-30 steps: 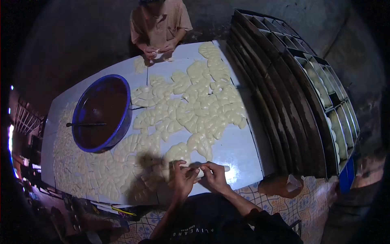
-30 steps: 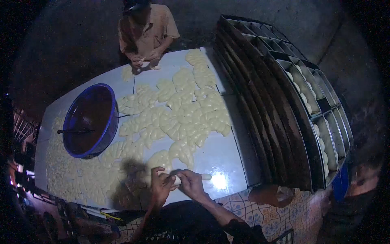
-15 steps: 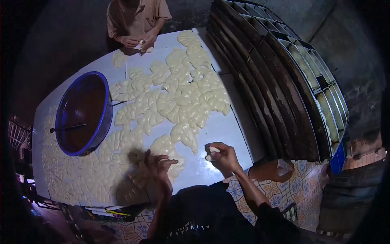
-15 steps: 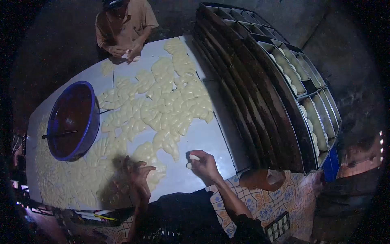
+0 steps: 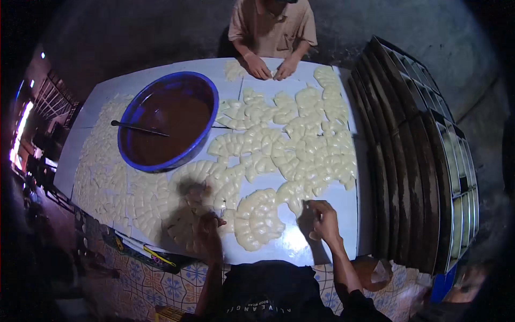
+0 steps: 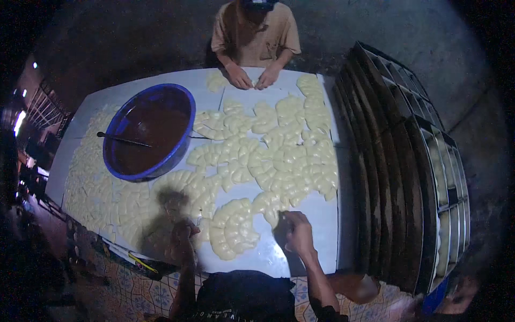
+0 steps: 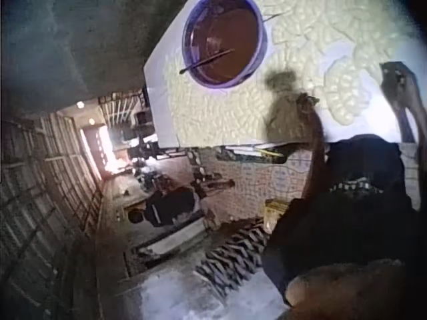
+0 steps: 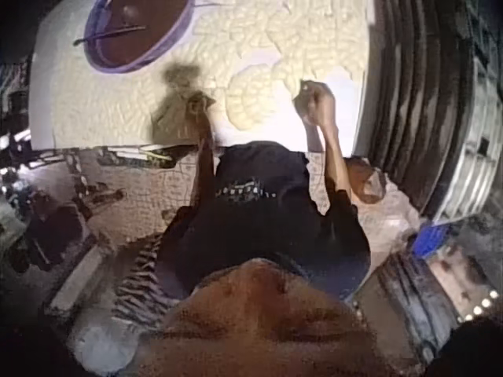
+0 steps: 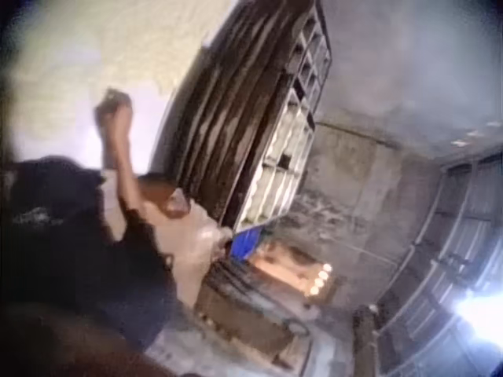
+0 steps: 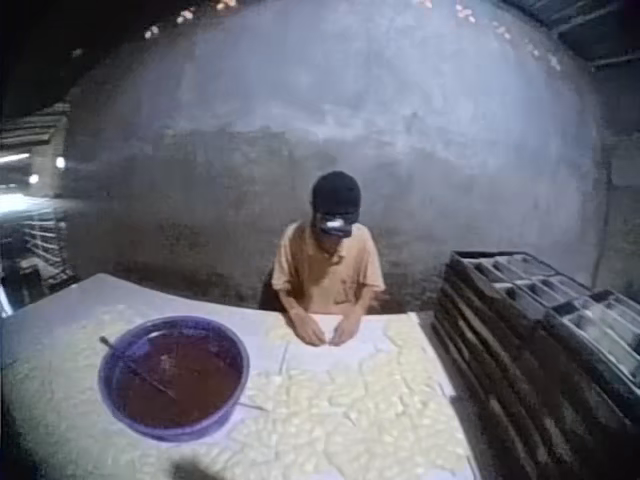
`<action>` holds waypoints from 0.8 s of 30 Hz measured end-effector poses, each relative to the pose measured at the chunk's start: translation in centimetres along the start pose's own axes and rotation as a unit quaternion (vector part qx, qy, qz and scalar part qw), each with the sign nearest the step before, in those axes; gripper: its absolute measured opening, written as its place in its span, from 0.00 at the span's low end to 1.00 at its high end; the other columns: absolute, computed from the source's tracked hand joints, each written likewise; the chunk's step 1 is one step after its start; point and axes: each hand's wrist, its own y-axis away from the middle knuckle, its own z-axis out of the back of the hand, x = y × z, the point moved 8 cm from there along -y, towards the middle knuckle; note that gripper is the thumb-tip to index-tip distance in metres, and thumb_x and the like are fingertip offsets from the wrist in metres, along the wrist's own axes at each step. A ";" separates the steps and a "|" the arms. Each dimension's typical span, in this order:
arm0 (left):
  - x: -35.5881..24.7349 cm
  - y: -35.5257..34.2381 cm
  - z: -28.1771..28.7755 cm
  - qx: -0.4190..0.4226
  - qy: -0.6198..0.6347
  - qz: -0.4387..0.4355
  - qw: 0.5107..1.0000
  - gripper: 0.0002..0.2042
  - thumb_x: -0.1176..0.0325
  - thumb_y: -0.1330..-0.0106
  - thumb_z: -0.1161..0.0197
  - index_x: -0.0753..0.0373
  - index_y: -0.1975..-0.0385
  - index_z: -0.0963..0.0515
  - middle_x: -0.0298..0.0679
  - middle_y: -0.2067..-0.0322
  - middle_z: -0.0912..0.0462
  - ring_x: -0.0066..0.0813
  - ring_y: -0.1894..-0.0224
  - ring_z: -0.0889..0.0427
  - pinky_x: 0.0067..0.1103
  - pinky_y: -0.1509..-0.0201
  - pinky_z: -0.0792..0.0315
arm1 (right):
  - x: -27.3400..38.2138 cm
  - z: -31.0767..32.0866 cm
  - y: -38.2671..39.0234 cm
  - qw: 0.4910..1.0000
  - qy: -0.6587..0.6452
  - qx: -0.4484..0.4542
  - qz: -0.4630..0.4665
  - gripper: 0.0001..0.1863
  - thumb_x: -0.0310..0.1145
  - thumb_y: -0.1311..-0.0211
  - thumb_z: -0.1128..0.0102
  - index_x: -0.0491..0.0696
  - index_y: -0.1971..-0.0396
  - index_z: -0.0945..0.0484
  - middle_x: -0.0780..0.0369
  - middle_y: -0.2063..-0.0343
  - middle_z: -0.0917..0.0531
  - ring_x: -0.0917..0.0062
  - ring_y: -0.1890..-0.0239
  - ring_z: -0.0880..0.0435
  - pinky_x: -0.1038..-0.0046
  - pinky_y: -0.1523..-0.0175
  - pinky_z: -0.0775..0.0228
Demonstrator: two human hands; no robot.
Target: The person shapes dough pieces on the table by hand, adding chocolate paste from a bowl, and places the formed dough rolls into baking pans.
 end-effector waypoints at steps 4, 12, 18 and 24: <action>-0.3 -2.9 -0.9 0.033 -0.094 -0.114 0.988 0.07 0.78 0.38 0.50 0.67 0.65 0.25 0.39 0.65 0.21 0.26 0.64 0.21 0.21 0.57 0.27 | 7.9 -6.6 -4.5 0.971 -0.024 0.108 0.211 0.14 0.25 0.43 0.48 0.42 0.57 0.21 0.51 0.56 0.19 0.57 0.51 0.22 0.64 0.45 0.31; -2.4 -7.4 -8.5 0.146 -0.224 -0.227 0.937 0.13 0.81 0.41 0.52 0.64 0.58 0.24 0.46 0.55 0.21 0.43 0.47 0.24 0.29 0.44 0.32 | 11.0 -16.3 -12.4 0.921 0.176 0.098 0.334 0.19 0.35 0.48 0.40 0.48 0.54 0.23 0.57 0.55 0.22 0.63 0.51 0.27 0.62 0.47 0.37; 1.6 -9.0 -14.3 0.302 -0.497 -0.311 0.752 0.31 0.76 0.40 0.51 0.63 0.34 0.45 0.49 0.38 0.34 0.40 0.33 0.39 0.38 0.31 0.50 | 8.2 -17.4 -11.9 0.927 0.039 0.083 0.363 0.13 0.28 0.47 0.42 0.44 0.60 0.27 0.52 0.61 0.25 0.56 0.55 0.28 0.60 0.51 0.35; 2.4 -9.5 -14.4 0.251 -0.521 -0.296 0.760 0.29 0.78 0.44 0.49 0.66 0.38 0.38 0.45 0.40 0.30 0.39 0.33 0.38 0.38 0.31 0.50 | 9.5 -5.5 -5.3 0.942 -0.282 0.066 0.169 0.10 0.35 0.32 0.51 0.42 0.64 0.28 0.57 0.68 0.25 0.70 0.65 0.26 0.69 0.56 0.33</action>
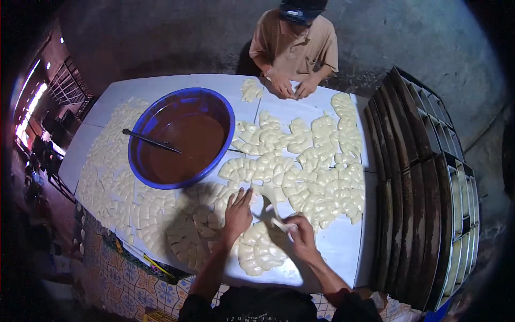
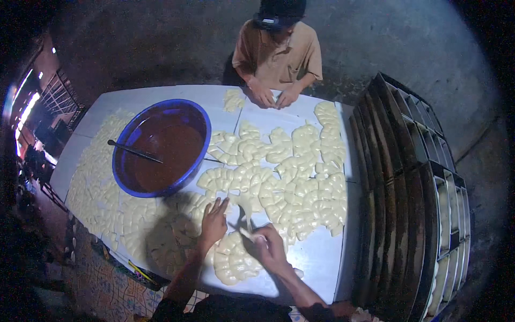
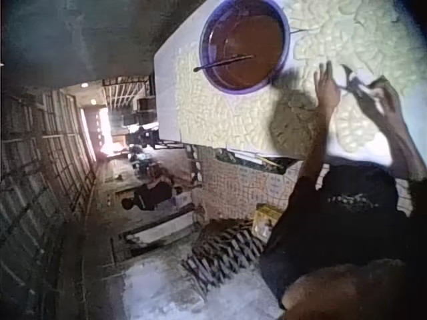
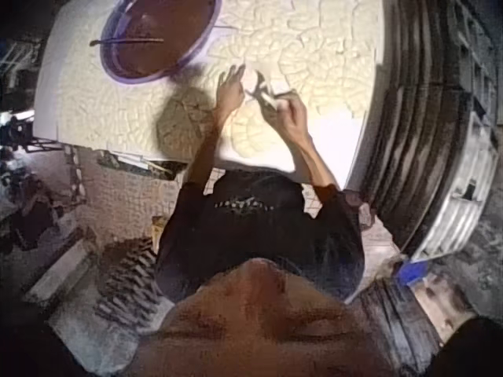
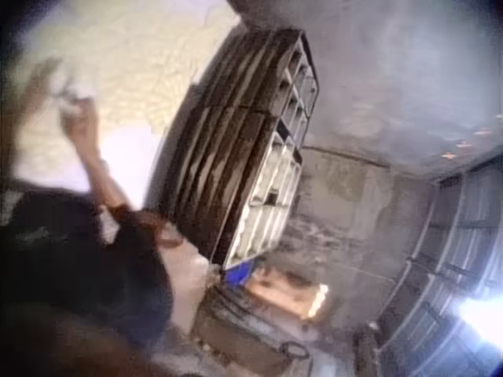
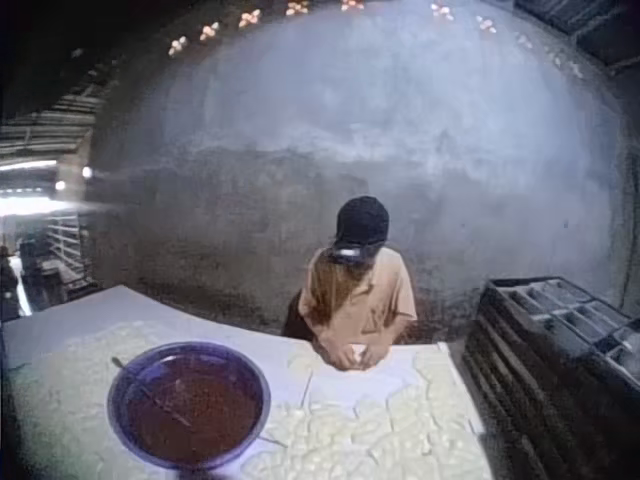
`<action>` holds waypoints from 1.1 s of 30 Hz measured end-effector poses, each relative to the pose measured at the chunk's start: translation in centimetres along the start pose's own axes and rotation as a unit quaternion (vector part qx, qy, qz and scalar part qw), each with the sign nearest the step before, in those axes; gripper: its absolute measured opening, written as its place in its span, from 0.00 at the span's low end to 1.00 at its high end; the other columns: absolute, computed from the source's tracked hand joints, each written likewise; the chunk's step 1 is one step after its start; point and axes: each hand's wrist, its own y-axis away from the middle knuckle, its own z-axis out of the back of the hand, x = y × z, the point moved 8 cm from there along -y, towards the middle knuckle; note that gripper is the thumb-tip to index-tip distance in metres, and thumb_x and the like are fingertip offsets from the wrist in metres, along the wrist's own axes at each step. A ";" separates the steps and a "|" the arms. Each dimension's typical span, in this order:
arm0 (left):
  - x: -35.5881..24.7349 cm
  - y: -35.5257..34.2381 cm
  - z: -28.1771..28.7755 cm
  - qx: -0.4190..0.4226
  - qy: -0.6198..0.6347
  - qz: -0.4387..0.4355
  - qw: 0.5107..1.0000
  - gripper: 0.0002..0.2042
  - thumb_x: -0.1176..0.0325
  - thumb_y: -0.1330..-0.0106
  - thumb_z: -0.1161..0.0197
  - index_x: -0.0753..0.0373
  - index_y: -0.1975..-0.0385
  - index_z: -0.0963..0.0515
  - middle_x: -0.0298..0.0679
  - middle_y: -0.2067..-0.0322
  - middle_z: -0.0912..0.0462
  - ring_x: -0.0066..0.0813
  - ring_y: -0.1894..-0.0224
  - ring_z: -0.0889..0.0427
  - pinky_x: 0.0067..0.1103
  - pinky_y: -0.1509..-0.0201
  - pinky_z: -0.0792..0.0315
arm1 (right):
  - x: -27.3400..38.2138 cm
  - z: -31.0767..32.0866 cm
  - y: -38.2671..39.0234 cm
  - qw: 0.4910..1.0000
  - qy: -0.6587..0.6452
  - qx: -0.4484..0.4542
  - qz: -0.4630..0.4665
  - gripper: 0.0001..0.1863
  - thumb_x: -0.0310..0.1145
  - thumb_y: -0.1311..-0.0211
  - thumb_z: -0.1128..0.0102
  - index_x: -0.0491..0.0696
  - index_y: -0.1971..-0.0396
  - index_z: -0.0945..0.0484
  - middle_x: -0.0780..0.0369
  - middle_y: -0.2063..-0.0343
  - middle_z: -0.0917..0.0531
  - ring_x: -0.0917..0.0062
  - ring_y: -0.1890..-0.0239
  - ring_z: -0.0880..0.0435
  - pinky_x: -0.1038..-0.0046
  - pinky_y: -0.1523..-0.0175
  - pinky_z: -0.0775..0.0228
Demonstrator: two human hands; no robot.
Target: The person shapes dough pieces on the table by hand, adding chocolate paste from a bowl, and places the formed dough rolls into baking pans.
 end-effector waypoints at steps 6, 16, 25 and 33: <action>0.5 0.1 0.3 -0.039 0.124 0.017 0.991 0.25 0.73 0.42 0.46 0.62 0.41 0.32 0.46 0.41 0.29 0.43 0.35 0.36 0.38 0.31 0.49 | 5.2 10.4 7.4 0.929 -0.338 -0.153 -0.008 0.34 0.63 0.35 0.59 0.42 0.69 0.25 0.58 0.66 0.28 0.68 0.70 0.27 0.64 0.69 0.31; -0.9 0.8 0.9 -0.090 -0.011 -0.013 0.996 0.13 0.66 0.40 0.41 0.65 0.58 0.20 0.53 0.43 0.29 0.53 0.37 0.36 0.38 0.35 0.43 | -2.7 15.0 8.7 0.932 0.166 -0.215 -0.241 0.22 0.29 0.46 0.39 0.38 0.50 0.26 0.50 0.54 0.23 0.55 0.52 0.23 0.61 0.47 0.31; 0.5 1.5 0.5 -0.064 0.052 0.029 0.996 0.16 0.68 0.43 0.39 0.60 0.53 0.21 0.49 0.40 0.33 0.49 0.34 0.40 0.38 0.31 0.47 | -6.2 -7.8 -10.8 0.909 0.366 0.141 0.142 0.19 0.30 0.45 0.45 0.49 0.52 0.22 0.55 0.54 0.20 0.61 0.49 0.25 0.65 0.45 0.33; 1.1 1.8 -0.4 -0.018 0.020 0.022 0.999 0.23 0.58 0.39 0.41 0.57 0.44 0.27 0.46 0.36 0.37 0.46 0.30 0.47 0.39 0.29 0.53 | -1.1 -3.7 -10.8 0.995 0.085 0.043 0.030 0.08 0.28 0.49 0.34 0.42 0.69 0.20 0.58 0.73 0.23 0.70 0.68 0.22 0.72 0.64 0.32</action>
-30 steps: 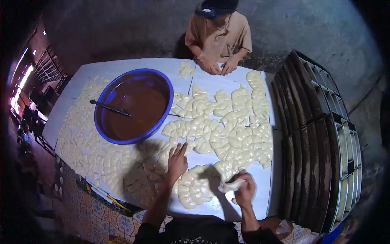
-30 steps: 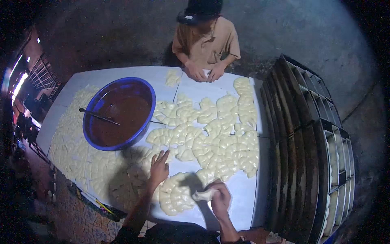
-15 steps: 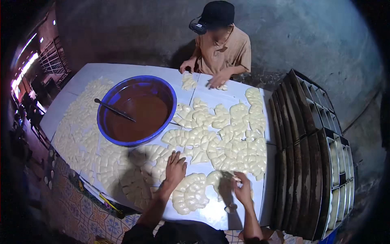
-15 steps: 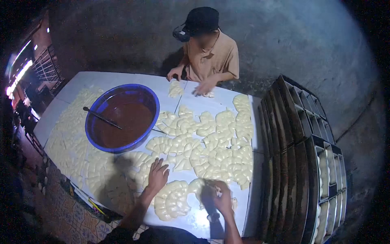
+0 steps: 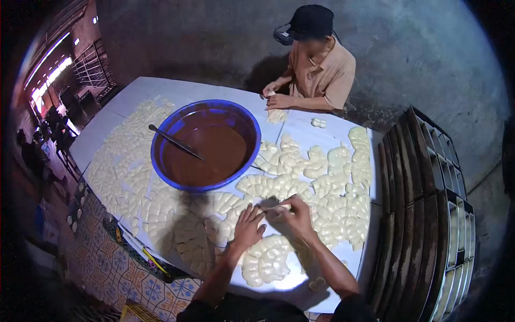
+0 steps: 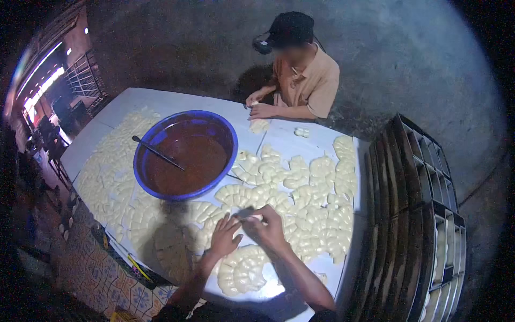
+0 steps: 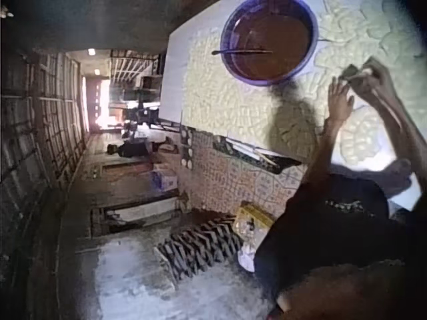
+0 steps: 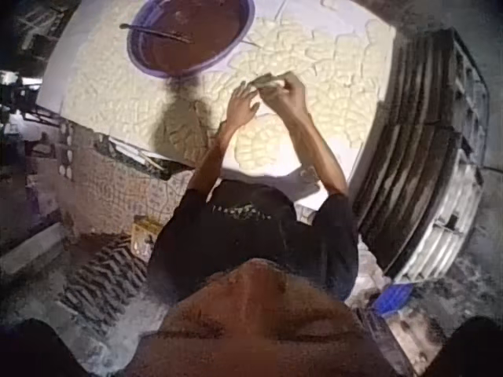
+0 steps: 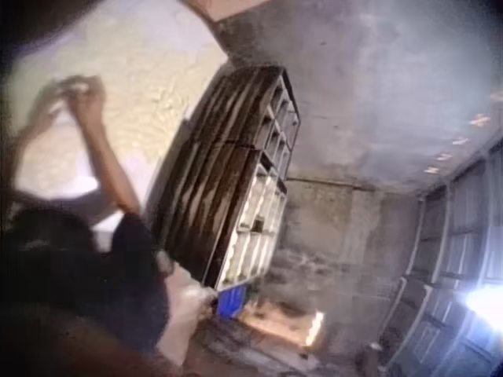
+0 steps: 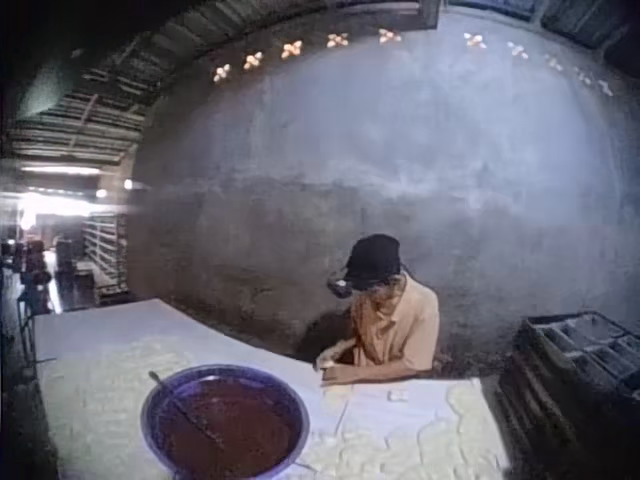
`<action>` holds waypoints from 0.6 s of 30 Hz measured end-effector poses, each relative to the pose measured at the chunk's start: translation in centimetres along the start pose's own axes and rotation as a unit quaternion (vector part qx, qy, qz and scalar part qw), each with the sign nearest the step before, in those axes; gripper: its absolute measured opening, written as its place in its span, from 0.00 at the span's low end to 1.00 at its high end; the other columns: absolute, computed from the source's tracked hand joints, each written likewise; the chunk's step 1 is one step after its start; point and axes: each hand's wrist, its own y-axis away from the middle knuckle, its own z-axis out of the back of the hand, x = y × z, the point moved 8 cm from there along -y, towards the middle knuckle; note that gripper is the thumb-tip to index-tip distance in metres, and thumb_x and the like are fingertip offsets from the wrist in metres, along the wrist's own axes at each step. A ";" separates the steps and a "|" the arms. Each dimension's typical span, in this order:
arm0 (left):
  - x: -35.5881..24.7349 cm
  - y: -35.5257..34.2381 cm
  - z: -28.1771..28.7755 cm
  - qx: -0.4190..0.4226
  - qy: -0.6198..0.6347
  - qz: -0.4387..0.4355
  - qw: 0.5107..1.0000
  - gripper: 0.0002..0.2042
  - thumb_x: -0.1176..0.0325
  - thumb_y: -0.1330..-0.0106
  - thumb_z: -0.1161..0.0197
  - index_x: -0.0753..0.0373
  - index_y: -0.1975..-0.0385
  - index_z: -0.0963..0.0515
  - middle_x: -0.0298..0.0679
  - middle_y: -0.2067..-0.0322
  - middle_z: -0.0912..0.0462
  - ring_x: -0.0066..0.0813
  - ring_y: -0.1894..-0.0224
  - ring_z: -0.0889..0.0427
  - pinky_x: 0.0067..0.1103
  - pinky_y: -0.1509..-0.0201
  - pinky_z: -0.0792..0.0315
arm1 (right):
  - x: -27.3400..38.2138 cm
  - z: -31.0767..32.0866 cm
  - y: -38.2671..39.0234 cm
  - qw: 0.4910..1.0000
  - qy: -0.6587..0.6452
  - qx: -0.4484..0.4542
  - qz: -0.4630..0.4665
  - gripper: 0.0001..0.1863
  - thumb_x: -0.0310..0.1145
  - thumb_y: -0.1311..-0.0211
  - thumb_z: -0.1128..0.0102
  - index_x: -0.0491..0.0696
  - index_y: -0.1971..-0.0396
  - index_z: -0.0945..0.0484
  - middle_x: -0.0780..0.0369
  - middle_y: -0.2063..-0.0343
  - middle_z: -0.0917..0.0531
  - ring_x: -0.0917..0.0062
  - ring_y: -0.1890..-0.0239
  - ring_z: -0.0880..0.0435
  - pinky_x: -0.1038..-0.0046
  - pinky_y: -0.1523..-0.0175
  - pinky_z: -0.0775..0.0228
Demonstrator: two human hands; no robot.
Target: The person shapes dough pieces on the table by hand, adding chocolate paste from a bowl, and places the formed dough rolls into baking pans.
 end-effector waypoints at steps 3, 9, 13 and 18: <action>-0.3 -0.3 0.3 -0.028 -0.007 -0.014 0.999 0.23 0.57 0.40 0.40 0.57 0.45 0.26 0.47 0.36 0.38 0.48 0.31 0.46 0.39 0.30 0.51 | 5.9 8.2 3.5 0.966 -0.207 -0.148 0.055 0.06 0.25 0.43 0.37 0.42 0.70 0.26 0.62 0.67 0.28 0.80 0.67 0.27 0.80 0.65 0.32; 0.7 0.2 1.9 -0.094 0.255 0.024 0.962 0.19 0.72 0.43 0.37 0.64 0.50 0.24 0.52 0.39 0.34 0.52 0.33 0.43 0.36 0.31 0.46 | 10.8 19.9 15.3 0.912 -0.321 -0.210 0.144 0.37 0.66 0.36 0.60 0.40 0.75 0.27 0.52 0.64 0.28 0.76 0.82 0.29 0.77 0.84 0.35; -3.7 0.9 7.8 -0.171 0.159 -0.012 0.972 0.16 0.76 0.42 0.40 0.65 0.53 0.23 0.48 0.45 0.26 0.46 0.40 0.30 0.32 0.37 0.36 | -1.0 22.6 26.1 0.923 -0.298 -0.217 -0.108 0.25 0.49 0.31 0.54 0.41 0.69 0.19 0.51 0.71 0.22 0.69 0.79 0.24 0.72 0.75 0.30; -3.0 0.0 3.5 -0.130 0.320 0.037 0.938 0.15 0.77 0.42 0.40 0.64 0.54 0.22 0.43 0.59 0.17 0.32 0.63 0.20 0.24 0.59 0.26 | -7.5 20.4 30.0 0.910 0.154 -0.243 -0.300 0.15 0.33 0.40 0.42 0.42 0.55 0.21 0.54 0.59 0.19 0.71 0.61 0.19 0.71 0.59 0.25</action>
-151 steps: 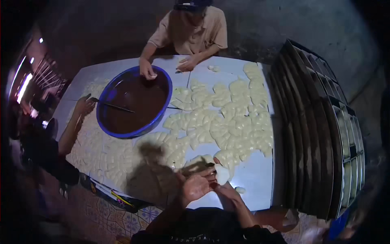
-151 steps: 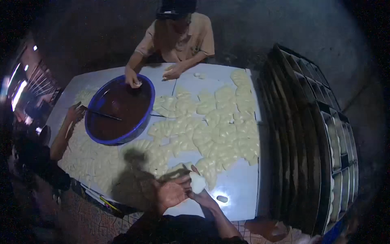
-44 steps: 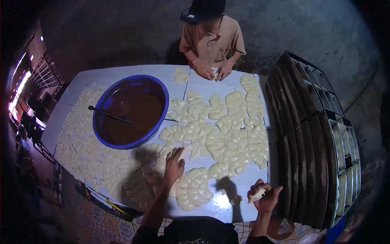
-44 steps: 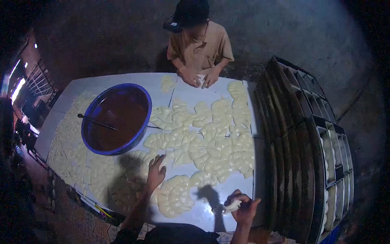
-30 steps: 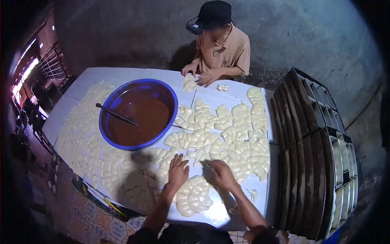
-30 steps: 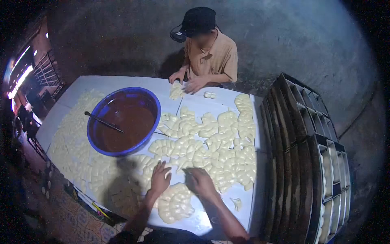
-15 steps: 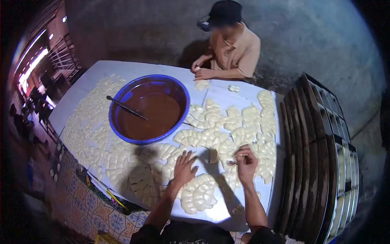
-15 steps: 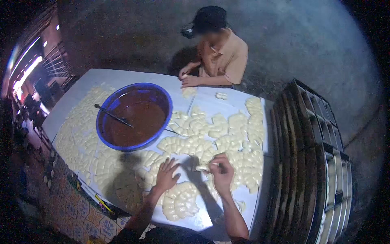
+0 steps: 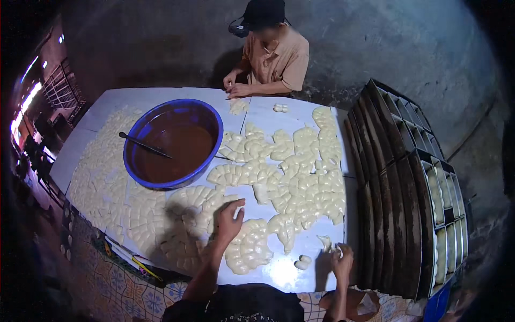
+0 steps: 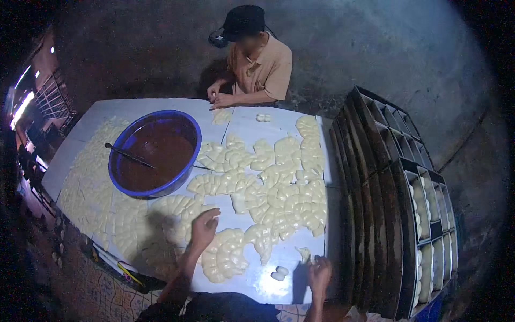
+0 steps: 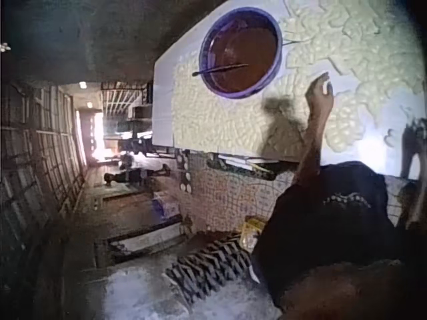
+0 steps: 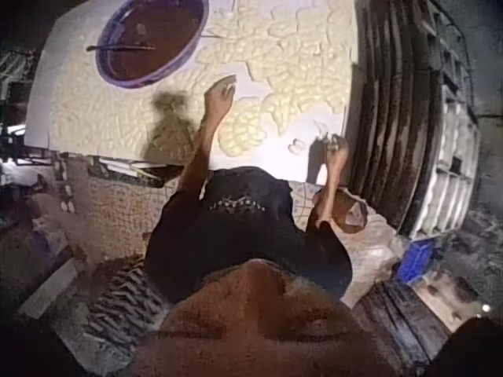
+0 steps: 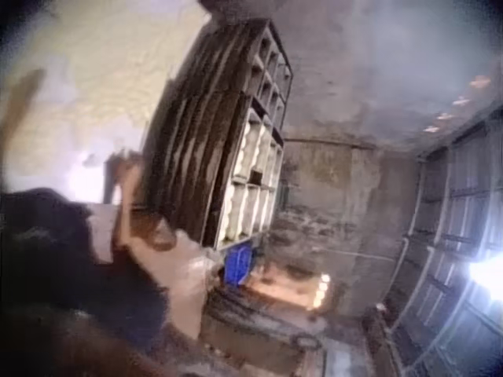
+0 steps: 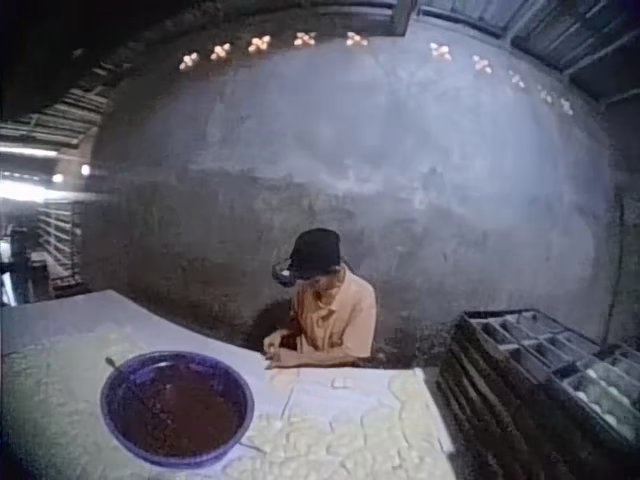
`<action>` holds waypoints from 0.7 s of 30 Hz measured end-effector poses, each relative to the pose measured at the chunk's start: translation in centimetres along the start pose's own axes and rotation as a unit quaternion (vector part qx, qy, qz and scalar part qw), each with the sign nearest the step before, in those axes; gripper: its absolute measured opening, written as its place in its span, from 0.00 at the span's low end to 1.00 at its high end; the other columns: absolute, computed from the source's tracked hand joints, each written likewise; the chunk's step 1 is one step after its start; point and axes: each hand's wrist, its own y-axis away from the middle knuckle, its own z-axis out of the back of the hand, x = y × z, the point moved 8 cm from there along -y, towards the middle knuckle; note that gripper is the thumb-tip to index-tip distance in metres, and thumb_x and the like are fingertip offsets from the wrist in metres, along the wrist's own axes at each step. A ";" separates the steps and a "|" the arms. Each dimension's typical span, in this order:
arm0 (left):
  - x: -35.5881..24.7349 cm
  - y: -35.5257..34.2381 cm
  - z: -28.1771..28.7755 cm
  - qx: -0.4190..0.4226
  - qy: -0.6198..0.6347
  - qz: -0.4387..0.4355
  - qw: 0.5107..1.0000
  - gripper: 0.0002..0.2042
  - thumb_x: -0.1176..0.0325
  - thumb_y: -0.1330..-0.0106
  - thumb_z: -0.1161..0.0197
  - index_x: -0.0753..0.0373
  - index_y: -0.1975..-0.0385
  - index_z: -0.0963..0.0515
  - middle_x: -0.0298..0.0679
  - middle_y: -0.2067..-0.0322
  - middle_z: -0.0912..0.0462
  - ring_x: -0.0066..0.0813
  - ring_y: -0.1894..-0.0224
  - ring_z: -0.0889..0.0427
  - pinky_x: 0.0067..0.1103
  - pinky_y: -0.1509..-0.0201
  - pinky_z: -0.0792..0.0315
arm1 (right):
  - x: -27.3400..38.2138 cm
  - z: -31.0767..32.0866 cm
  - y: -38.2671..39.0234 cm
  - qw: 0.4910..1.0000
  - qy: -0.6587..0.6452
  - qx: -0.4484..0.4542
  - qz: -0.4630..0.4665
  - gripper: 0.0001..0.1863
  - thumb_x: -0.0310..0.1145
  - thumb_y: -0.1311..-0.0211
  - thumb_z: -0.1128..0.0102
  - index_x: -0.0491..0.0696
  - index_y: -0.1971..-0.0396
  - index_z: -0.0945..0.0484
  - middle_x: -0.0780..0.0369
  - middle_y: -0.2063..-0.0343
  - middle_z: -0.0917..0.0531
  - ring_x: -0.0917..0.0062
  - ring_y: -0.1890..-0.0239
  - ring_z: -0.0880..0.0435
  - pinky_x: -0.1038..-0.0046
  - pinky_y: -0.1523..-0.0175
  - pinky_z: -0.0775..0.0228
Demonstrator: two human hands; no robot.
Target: The person shapes dough pieces on the table by hand, adding chocolate paste from a bowl, and places the formed dough rolls into baking pans.
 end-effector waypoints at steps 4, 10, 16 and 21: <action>1.6 -0.5 -3.4 0.015 0.009 0.042 0.999 0.18 0.76 0.43 0.38 0.65 0.51 0.25 0.47 0.56 0.20 0.39 0.63 0.19 0.26 0.58 0.24 | 9.8 -5.8 -2.2 0.990 -0.095 0.055 0.086 0.14 0.26 0.41 0.41 0.42 0.54 0.21 0.58 0.58 0.18 0.74 0.59 0.18 0.73 0.55 0.26; 4.1 -1.3 -6.6 0.010 0.012 0.062 0.998 0.26 0.73 0.42 0.35 0.69 0.43 0.35 0.54 0.49 0.26 0.50 0.46 0.26 0.32 0.44 0.30 | 17.1 -22.7 -10.3 0.949 -0.072 0.245 0.185 0.14 0.30 0.44 0.40 0.43 0.57 0.20 0.56 0.61 0.16 0.71 0.60 0.17 0.71 0.57 0.25; 2.9 -1.5 -5.7 0.050 -0.030 0.050 0.997 0.24 0.72 0.41 0.37 0.68 0.44 0.34 0.55 0.44 0.30 0.51 0.42 0.28 0.33 0.42 0.31 | 23.2 -28.8 -11.3 0.858 0.272 0.145 0.410 0.12 0.35 0.56 0.38 0.47 0.69 0.21 0.58 0.69 0.20 0.62 0.62 0.23 0.58 0.61 0.31; 1.7 -1.3 -5.7 0.060 -0.044 0.052 0.996 0.29 0.69 0.46 0.33 0.69 0.44 0.35 0.56 0.46 0.29 0.53 0.43 0.28 0.33 0.39 0.33 | 21.0 -30.1 -11.9 0.917 0.072 0.196 0.338 0.13 0.34 0.52 0.41 0.47 0.65 0.25 0.56 0.71 0.21 0.63 0.67 0.23 0.62 0.66 0.34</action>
